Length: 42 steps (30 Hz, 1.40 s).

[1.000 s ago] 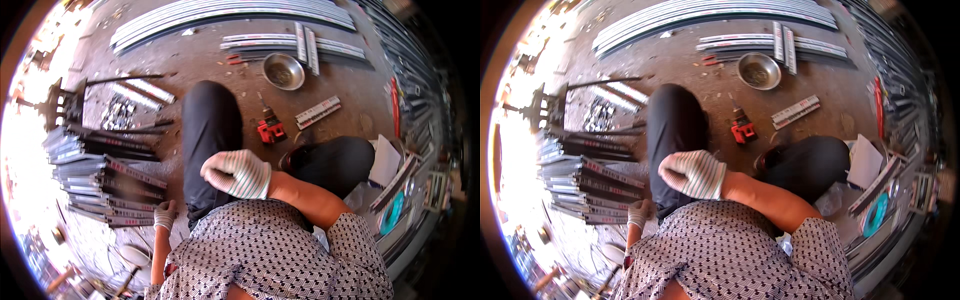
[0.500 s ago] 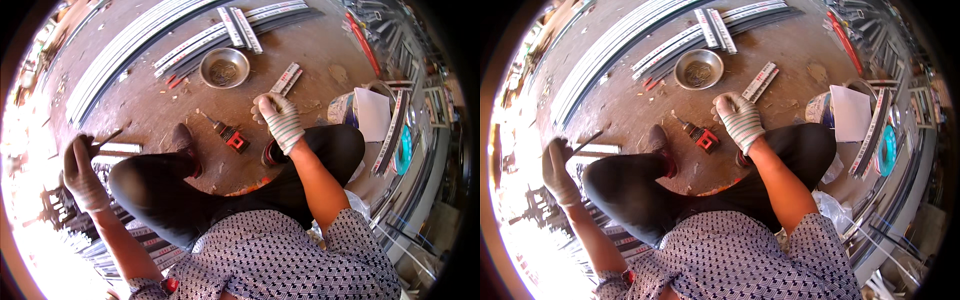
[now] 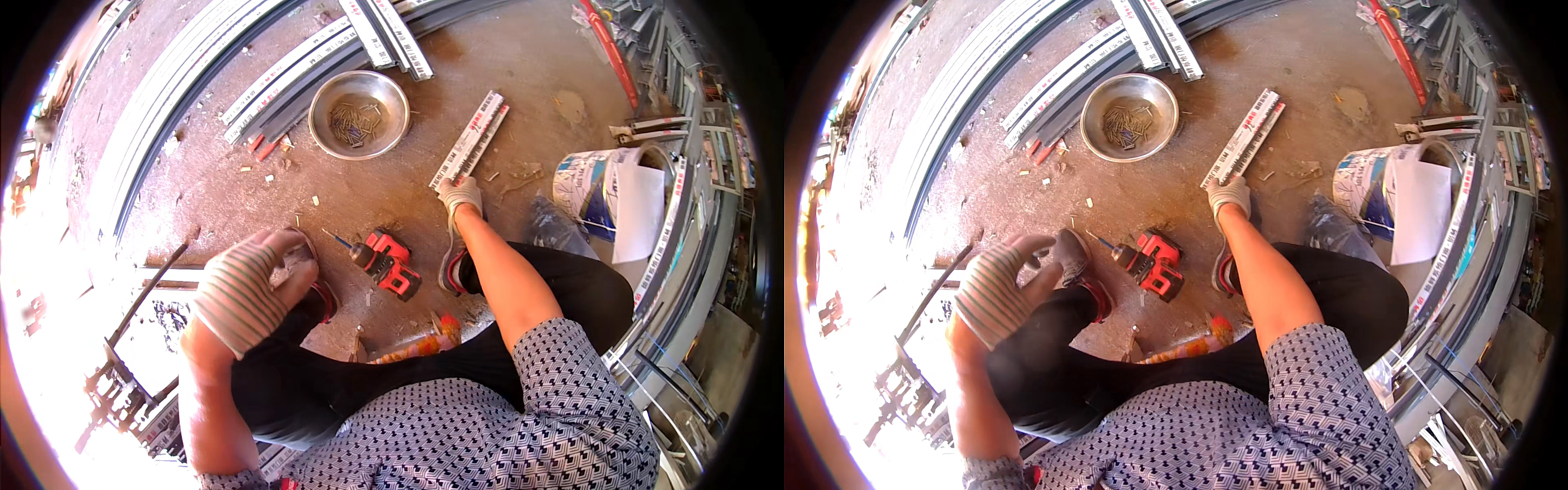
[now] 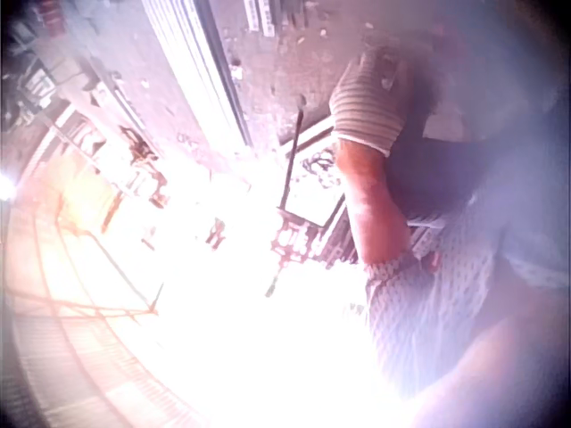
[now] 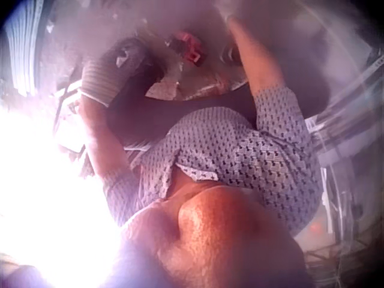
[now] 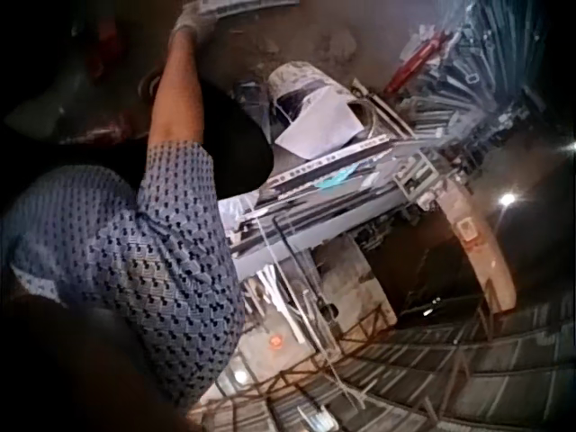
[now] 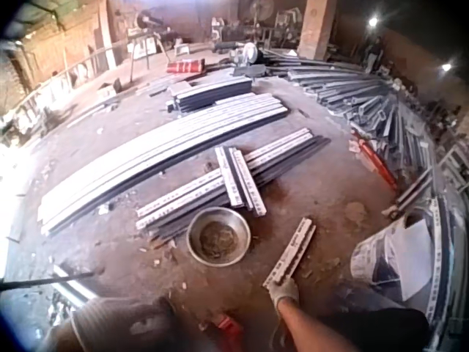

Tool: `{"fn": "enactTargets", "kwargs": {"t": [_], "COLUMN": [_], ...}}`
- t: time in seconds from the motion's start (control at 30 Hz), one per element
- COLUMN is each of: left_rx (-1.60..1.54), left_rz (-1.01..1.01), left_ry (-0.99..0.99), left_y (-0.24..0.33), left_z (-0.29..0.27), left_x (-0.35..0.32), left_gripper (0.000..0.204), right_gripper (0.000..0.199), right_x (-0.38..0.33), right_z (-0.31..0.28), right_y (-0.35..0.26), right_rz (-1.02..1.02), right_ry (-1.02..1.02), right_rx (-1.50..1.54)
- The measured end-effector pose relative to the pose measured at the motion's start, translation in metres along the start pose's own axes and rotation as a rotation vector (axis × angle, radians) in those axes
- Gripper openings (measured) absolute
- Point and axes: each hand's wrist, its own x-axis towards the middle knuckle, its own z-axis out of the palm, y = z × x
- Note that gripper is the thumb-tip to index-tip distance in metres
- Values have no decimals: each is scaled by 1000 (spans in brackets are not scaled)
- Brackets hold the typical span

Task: The person sits on the floor and assembles metal profiles by inserting small metal components into the ends of the bars. They use a cordless drill to drive screws into the profiles and a marker to label them. The person handles the profiles one by one, inserting parts and drilling, then stacks the finished pieces.

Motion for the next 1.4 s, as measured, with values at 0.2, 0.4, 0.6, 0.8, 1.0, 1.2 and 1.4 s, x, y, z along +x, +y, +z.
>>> {"fn": "enactTargets", "kwargs": {"t": [0.2,0.4,0.6,0.8,1.0,1.2,1.4], "left_rx": [-60,-6,0,-28,-9,28,10], "left_rz": [-235,-200,-149,-134,-62,-31,-83], "left_ry": [47,-9,33,47,52,50,8], "left_y": [-9,-9,-14,-5,-10,-16,-14], "left_z": [-10,-9,-7,-17,-16,-15,-17], "left_x": [-3,8,4,-1,-7,-15,-22], "left_gripper": [38,43,42,38,36,40,45], "right_gripper": [87,93,85,73,21,30,39], "right_x": [-11,3,-2,1,-21,-40,-51], "right_z": [-6,12,-4,-3,-20,-34,-32], "right_y": [-83,-73,-80,-56,-33,-11,6], "right_rz": [237,174,204,49,70,24,-8], "right_ry": [24,173,66,20,-416,-597,-528], "right_rx": [-250,-484,-150,337,1172,1494,1419]}}
